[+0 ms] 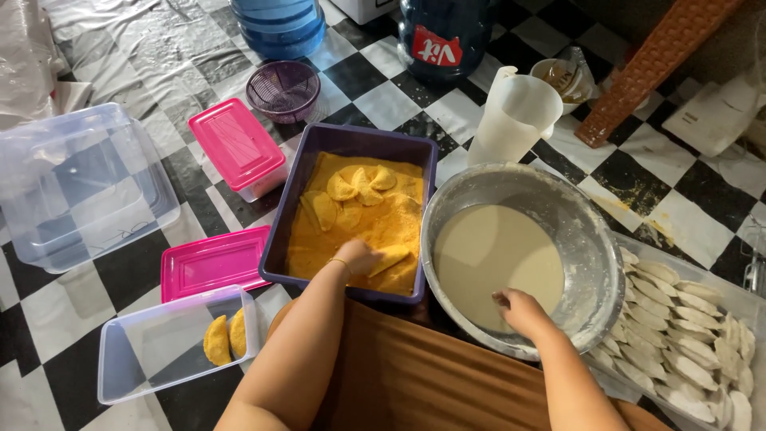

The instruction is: Breading snacks by dipping them in a bowl of liquid batter and then coating them with yellow breading powder before placing them in a container.

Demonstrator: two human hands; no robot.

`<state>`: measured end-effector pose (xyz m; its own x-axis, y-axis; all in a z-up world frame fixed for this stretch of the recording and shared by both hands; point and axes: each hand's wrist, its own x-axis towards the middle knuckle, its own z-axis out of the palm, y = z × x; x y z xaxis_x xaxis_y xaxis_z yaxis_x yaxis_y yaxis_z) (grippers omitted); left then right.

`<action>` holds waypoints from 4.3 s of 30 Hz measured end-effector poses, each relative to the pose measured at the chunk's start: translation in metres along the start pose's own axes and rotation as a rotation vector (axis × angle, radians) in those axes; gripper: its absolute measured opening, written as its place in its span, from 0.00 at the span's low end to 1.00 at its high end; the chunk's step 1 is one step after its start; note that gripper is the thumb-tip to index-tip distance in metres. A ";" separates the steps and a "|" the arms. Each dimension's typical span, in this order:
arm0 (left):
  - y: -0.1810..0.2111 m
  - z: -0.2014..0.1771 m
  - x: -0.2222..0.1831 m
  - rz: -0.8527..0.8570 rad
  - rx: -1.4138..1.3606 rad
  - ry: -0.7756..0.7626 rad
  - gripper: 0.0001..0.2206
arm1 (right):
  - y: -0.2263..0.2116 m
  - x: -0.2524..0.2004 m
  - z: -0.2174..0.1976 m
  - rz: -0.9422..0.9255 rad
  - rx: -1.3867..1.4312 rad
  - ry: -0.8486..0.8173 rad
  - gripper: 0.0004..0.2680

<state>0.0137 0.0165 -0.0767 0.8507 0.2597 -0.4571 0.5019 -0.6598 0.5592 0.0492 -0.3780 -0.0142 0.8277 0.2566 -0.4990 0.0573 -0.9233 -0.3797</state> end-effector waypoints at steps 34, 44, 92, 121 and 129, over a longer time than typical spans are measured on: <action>0.061 -0.049 -0.061 0.186 -1.464 -0.237 0.21 | -0.195 -0.038 -0.076 -0.782 0.704 0.374 0.18; 0.050 -0.039 -0.047 0.293 -1.429 -0.366 0.20 | -0.237 -0.040 -0.060 -0.850 0.345 0.413 0.17; 0.044 -0.063 -0.053 0.073 -1.179 -0.306 0.18 | -0.013 -0.069 -0.047 -0.460 0.254 0.684 0.13; 0.000 0.004 0.005 -0.035 -0.176 -0.074 0.28 | 0.002 -0.050 -0.025 -0.442 0.050 0.617 0.12; 0.020 -0.012 -0.029 0.077 -0.157 -0.034 0.35 | 0.014 -0.043 -0.021 -0.435 0.007 0.589 0.12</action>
<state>0.0009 0.0044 -0.0435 0.8833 0.1869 -0.4299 0.4556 -0.5582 0.6934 0.0258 -0.4081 0.0179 0.8940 0.4015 0.1992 0.4472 -0.7705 -0.4543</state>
